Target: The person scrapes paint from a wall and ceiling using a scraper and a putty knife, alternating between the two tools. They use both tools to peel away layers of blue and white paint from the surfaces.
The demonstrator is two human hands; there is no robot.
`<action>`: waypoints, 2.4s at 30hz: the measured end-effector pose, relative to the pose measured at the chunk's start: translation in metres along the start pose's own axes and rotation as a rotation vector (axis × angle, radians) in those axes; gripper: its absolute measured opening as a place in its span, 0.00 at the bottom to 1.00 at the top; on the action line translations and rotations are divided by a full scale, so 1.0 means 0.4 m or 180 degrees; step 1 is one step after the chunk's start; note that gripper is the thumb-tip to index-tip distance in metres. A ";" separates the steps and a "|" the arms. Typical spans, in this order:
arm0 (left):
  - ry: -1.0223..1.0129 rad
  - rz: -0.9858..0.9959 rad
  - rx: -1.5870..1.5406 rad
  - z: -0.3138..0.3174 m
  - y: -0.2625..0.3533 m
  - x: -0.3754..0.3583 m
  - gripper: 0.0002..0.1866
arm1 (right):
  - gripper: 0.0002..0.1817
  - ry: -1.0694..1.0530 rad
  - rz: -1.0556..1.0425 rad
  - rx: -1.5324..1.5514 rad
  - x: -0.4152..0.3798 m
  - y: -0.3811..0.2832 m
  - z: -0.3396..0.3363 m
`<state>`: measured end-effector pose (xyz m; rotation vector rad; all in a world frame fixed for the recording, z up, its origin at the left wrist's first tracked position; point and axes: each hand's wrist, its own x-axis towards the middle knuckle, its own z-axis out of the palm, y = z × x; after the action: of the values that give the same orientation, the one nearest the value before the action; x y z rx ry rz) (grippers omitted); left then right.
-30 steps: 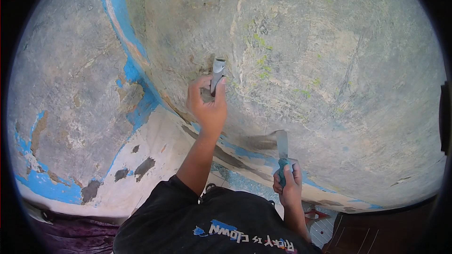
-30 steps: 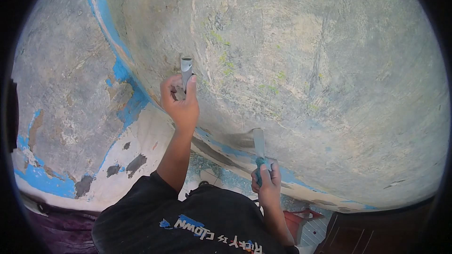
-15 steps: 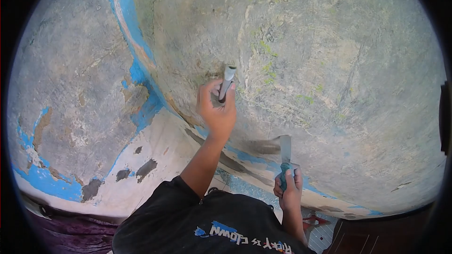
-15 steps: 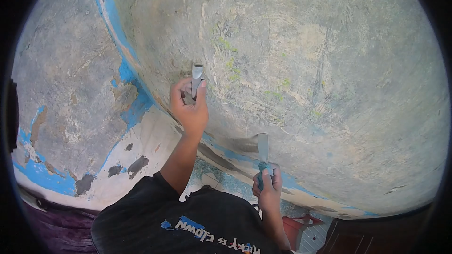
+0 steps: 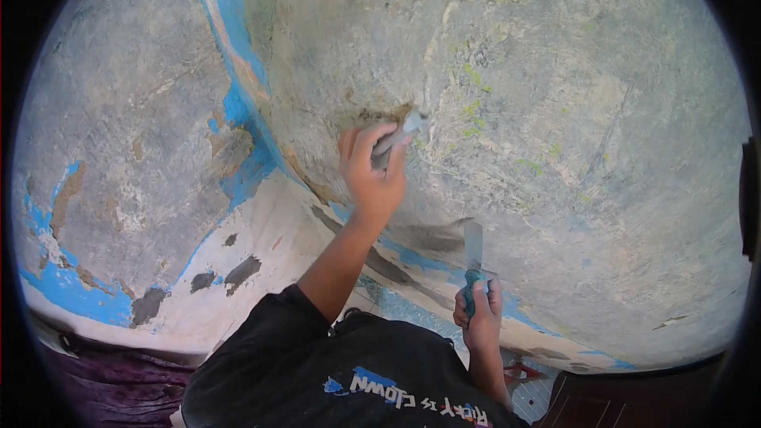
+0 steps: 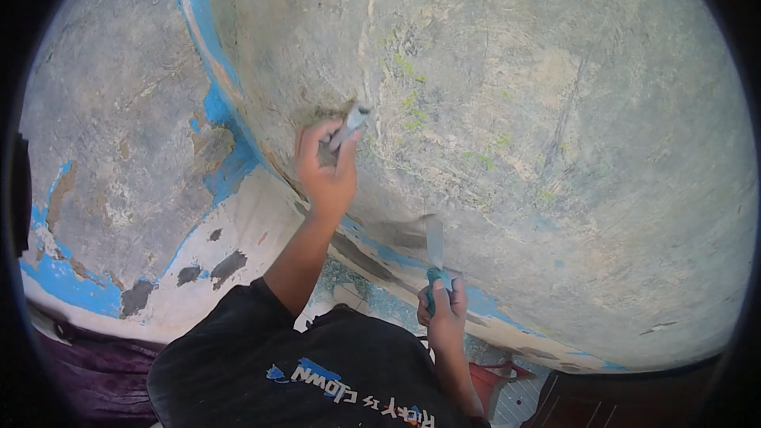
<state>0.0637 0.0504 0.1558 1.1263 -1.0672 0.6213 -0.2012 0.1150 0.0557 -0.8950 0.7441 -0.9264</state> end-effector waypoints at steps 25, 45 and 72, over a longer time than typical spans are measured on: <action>0.0003 -0.0199 0.0069 -0.036 -0.100 -0.059 0.14 | 0.09 -0.0294 -0.0166 -0.0274 0.033 0.037 0.058; -0.0594 -0.0387 -0.0565 -0.212 -0.379 -0.013 0.14 | 0.13 -0.0441 -0.1007 0.0951 0.139 -0.002 0.438; -0.0841 0.0077 -0.1559 -0.216 -0.470 0.019 0.16 | 0.14 0.0026 -0.1444 0.1555 0.144 0.046 0.550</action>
<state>0.2563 0.0649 0.0814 0.7768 -1.3706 0.2082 0.0143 0.1383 0.1271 -0.6290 0.2924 -1.4383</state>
